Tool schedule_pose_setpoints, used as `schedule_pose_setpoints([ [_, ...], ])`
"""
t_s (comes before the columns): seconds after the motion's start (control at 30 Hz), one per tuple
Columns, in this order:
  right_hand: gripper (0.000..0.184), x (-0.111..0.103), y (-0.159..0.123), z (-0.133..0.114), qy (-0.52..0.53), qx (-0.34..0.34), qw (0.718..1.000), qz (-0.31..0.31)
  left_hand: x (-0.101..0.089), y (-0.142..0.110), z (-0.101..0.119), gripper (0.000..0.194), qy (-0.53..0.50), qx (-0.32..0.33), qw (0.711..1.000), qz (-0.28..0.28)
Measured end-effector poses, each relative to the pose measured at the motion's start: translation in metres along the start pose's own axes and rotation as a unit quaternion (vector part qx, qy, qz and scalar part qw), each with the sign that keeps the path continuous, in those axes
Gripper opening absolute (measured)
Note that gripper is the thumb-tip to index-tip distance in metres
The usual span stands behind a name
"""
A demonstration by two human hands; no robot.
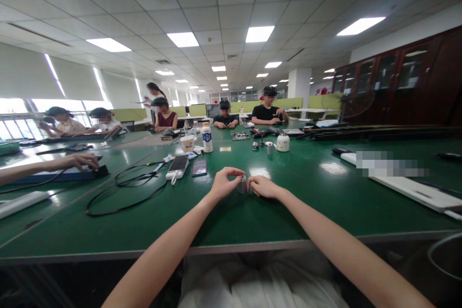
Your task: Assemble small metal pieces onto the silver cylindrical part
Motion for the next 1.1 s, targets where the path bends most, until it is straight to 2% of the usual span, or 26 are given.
schedule_pose_setpoints([
  [0.3,0.025,0.0,0.0,0.001,-0.002,-0.001,1.0,0.0,-0.002,-0.002,0.006,0.015,0.007,0.027,1.0,0.014],
  [0.67,0.026,-0.001,0.0,-0.001,-0.004,0.004,1.0,-0.003,0.002,0.002,0.0,0.014,-0.028,0.004,1.0,0.006],
  [0.8,0.026,0.0,-0.001,-0.001,-0.007,0.005,1.0,-0.005,-0.006,0.007,-0.001,0.014,-0.045,0.009,0.998,0.047],
  [0.9,0.027,0.001,0.0,0.001,-0.008,0.006,1.0,-0.007,-0.015,0.01,-0.012,0.014,-0.021,-0.002,0.996,0.082],
  [0.97,0.027,0.001,0.0,0.002,-0.006,0.009,1.0,-0.009,-0.012,0.012,-0.025,0.014,0.027,-0.02,0.998,0.056],
  [1.03,0.028,0.001,0.0,0.002,-0.007,0.012,1.0,-0.009,-0.002,0.013,-0.042,0.013,0.074,-0.045,0.996,-0.014],
  [1.1,0.028,0.001,0.0,0.001,-0.008,0.012,1.0,-0.009,0.006,0.013,-0.057,0.013,0.077,-0.07,0.992,-0.072],
])
Point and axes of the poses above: each hand's wrist, its own y-axis towards the middle knuckle, its own x-axis out of the palm, z = x × y, the point moved 8 cm from there along y, towards the middle knuckle, and after that the axes turned 11 degrees about -x, right-handed, at the moved point
